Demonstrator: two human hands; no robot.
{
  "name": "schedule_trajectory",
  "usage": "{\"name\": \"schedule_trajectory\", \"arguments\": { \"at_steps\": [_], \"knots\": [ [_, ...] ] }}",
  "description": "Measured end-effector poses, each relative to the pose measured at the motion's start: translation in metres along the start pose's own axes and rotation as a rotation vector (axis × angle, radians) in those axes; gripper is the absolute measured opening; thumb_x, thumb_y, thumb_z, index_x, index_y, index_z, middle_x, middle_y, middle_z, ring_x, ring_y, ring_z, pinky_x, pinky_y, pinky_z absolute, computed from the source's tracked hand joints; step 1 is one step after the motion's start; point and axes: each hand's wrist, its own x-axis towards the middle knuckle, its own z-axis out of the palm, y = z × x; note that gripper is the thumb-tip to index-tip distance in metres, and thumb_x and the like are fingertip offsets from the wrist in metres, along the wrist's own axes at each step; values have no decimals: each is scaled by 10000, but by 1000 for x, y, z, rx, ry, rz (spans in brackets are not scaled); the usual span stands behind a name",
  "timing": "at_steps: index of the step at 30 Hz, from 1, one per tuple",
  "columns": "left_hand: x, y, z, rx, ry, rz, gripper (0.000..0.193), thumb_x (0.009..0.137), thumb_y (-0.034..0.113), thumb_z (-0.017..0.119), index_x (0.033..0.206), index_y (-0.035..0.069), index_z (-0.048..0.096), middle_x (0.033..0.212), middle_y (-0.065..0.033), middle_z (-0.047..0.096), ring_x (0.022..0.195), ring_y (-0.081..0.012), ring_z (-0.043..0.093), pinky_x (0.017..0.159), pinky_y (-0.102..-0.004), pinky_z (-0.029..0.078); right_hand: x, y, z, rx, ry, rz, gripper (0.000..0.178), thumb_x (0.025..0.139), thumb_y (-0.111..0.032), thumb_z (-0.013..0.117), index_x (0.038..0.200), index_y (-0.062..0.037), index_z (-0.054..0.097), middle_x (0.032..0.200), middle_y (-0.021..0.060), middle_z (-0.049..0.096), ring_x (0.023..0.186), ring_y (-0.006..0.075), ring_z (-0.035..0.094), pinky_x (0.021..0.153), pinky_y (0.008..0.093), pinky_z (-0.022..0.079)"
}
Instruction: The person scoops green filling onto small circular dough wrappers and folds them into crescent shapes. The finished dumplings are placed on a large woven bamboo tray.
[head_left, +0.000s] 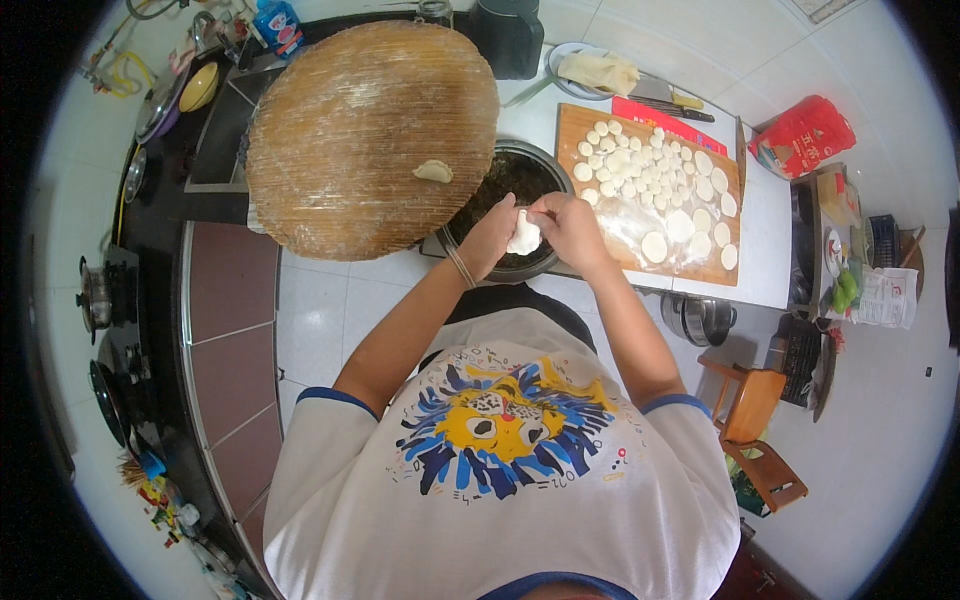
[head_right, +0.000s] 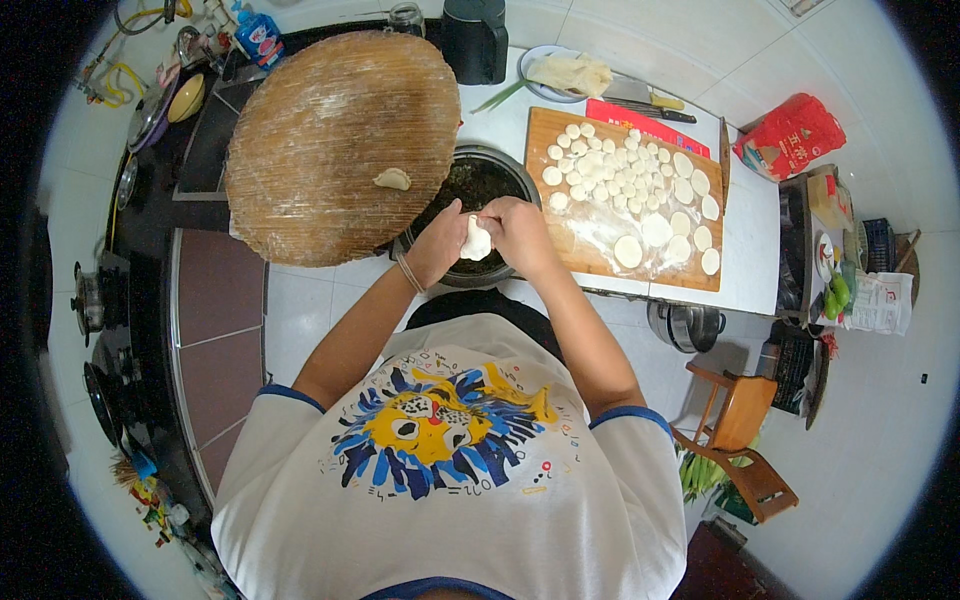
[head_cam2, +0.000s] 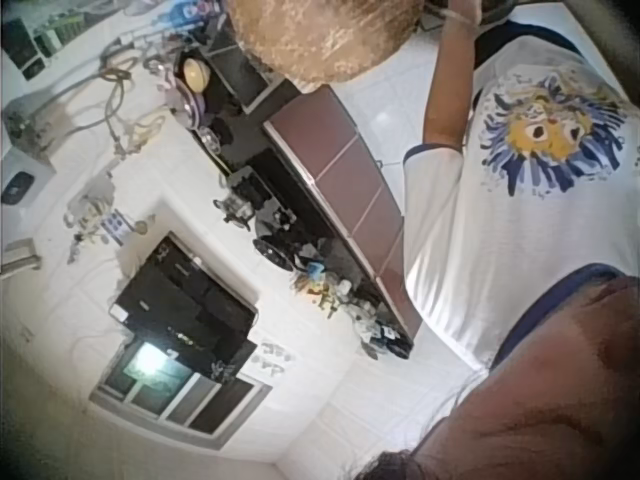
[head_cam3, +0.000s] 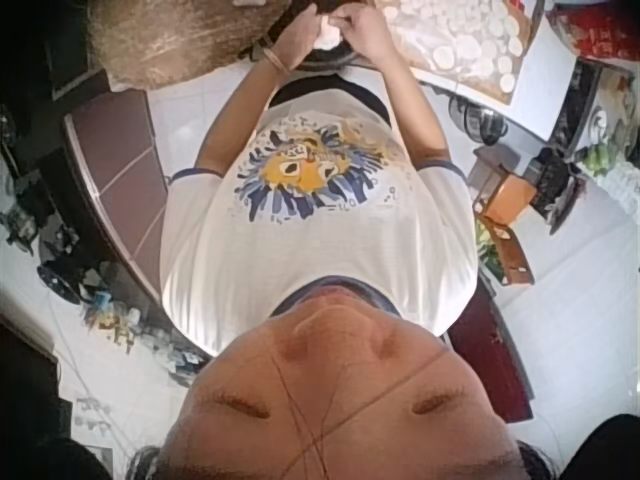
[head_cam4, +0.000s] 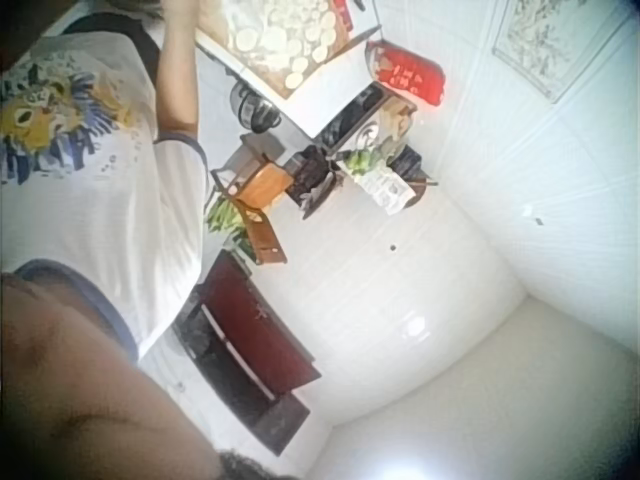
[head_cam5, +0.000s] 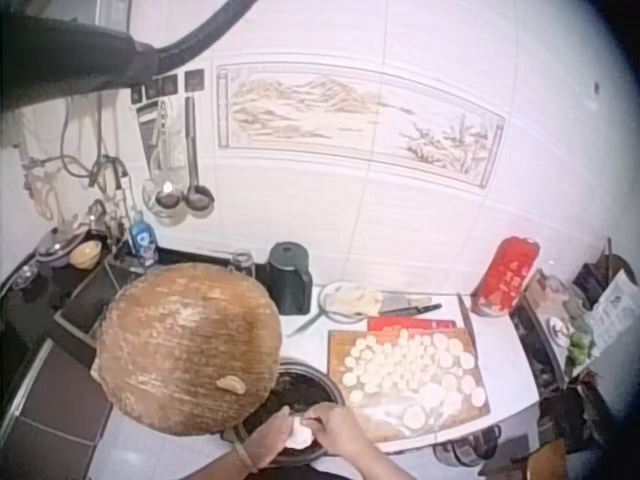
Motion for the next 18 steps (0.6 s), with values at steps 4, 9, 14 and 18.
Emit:
{"name": "schedule_trajectory", "arguments": {
  "at_steps": [4, 9, 14, 18],
  "knots": [
    [-1, 12, 2, 121, -18, 118, 229, 900, 95, 375, 1017, 16, 555, 948, -152, 594, 916, -294, 529, 1014, -393, 288, -2, -3, -1, -32, 55, -69, 84, 746, -52, 646, 797, 15, 642, 730, 146, 599, 677, 282, 601, 604, 343, 474],
    [-3, 30, 4, 309, 2, 164, 160, 853, 72, 445, 951, 16, 558, 903, -178, 583, 911, -320, 527, 1034, -408, 286, -1, 2, 0, -63, 9, -142, 77, 751, -40, 626, 816, -2, 642, 745, 143, 594, 700, 308, 591, 625, 365, 477],
    [-1, 44, 8, 245, -26, 186, 121, 841, 58, 451, 890, 16, 554, 833, -171, 578, 877, -334, 533, 1035, -417, 289, 1, 3, -3, -135, 20, -222, 99, 751, -28, 614, 845, -22, 643, 754, 121, 589, 706, 309, 583, 629, 369, 478],
    [-1, 54, 4, 750, -54, 199, 118, 839, 59, 456, 888, 25, 557, 827, -144, 582, 875, -303, 544, 1036, -412, 287, 1, -7, -8, -132, -4, -277, 79, 749, -22, 602, 823, -26, 627, 766, 106, 581, 714, 301, 579, 625, 363, 480]
  ]
}}
